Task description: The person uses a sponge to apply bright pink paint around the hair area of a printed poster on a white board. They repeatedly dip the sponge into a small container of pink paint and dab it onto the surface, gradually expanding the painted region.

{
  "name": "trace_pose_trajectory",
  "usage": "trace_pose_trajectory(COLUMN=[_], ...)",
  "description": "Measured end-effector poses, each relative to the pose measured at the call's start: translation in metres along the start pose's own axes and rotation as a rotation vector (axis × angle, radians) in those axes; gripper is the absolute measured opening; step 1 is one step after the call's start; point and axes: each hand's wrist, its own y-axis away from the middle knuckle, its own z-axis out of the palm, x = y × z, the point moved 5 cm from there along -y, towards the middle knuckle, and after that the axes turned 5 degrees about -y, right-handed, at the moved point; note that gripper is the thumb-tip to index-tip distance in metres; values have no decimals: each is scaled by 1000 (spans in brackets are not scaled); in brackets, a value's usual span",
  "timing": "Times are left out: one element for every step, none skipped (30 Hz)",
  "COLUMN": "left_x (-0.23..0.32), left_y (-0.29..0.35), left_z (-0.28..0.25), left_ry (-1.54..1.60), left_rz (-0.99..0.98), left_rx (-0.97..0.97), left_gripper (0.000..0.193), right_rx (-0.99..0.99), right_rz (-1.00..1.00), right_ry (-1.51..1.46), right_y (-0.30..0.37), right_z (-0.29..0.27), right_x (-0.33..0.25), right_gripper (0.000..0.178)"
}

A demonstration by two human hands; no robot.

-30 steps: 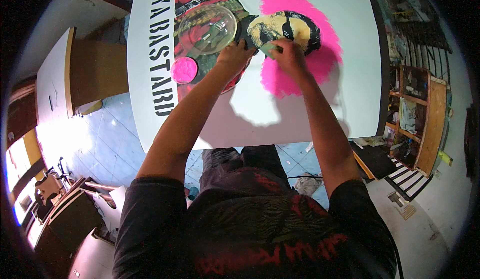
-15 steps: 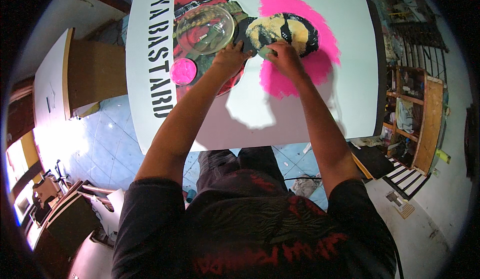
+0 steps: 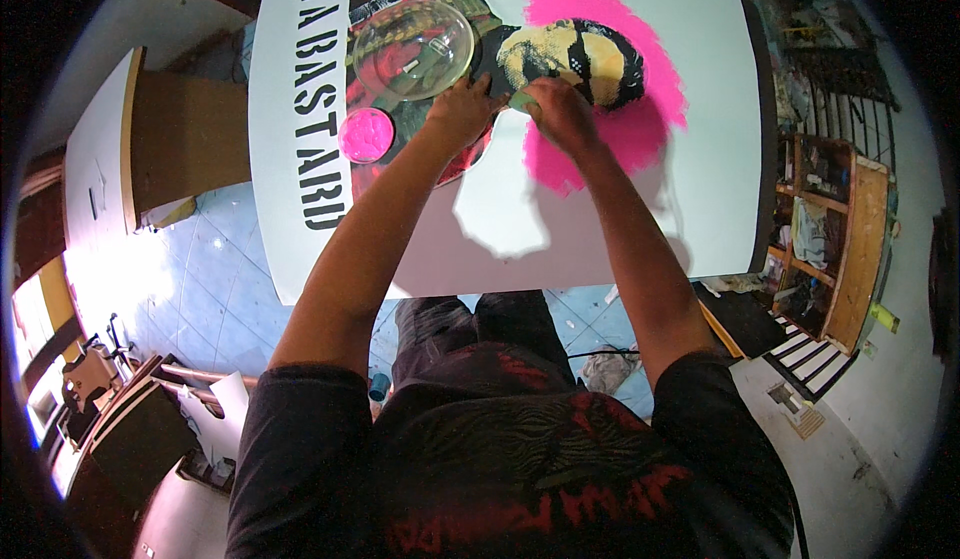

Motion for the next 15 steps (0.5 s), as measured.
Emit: trace_pose_trajectory(left_x=[0,0,0,-1,-2,-3,-3,-1,1,2,0,-2,-3,0,2], left_y=[1,2,2,2,1,0,-1,1,3,3,2,2,0,1,2], left_z=[0,1,2,3,3,3,4,-3,-7,-4,-4,-4,-5,-5,-5], left_ry=[10,19,28,37,47,56,43,31,19,37,54,70,51,35,18], left_rz=[-2,-5,-7,-11,-14,-18,-21,-23,-25,-23,-24,-25,-24,-19,-13], left_rx=[21,44,67,66,66,66,42,15,-13,-6,7,20,40,53,67], left_gripper=[50,49,49,48,48,48,44,41,39,38,38,38,38,37,37], right_rx=[-49,-98,-146,-121,-95,-70,-92,-115,-139,-85,-29,27,-8,-45,-82], right_rz=[3,4,5,2,-2,-6,-5,-1,3,1,-7,-15,5,33,60], right_ry=[53,107,161,96,31,-34,-24,-16,-7,-14,-18,-21,-15,-12,-10], right_y=[2,5,9,12,14,17,20,26,32,40,45,49,50,53,55], right_z=[3,6,10,10,9,8,10,13,16,17,18,16,17,17,18], right_x=[-1,-1,-1,-1,-3,-6,-8,-10,-12,-17,-23,-27,-27,-28,-29], right_gripper=[19,21,23,22,22,21,20,19,18,18,18,18,17,16,15])
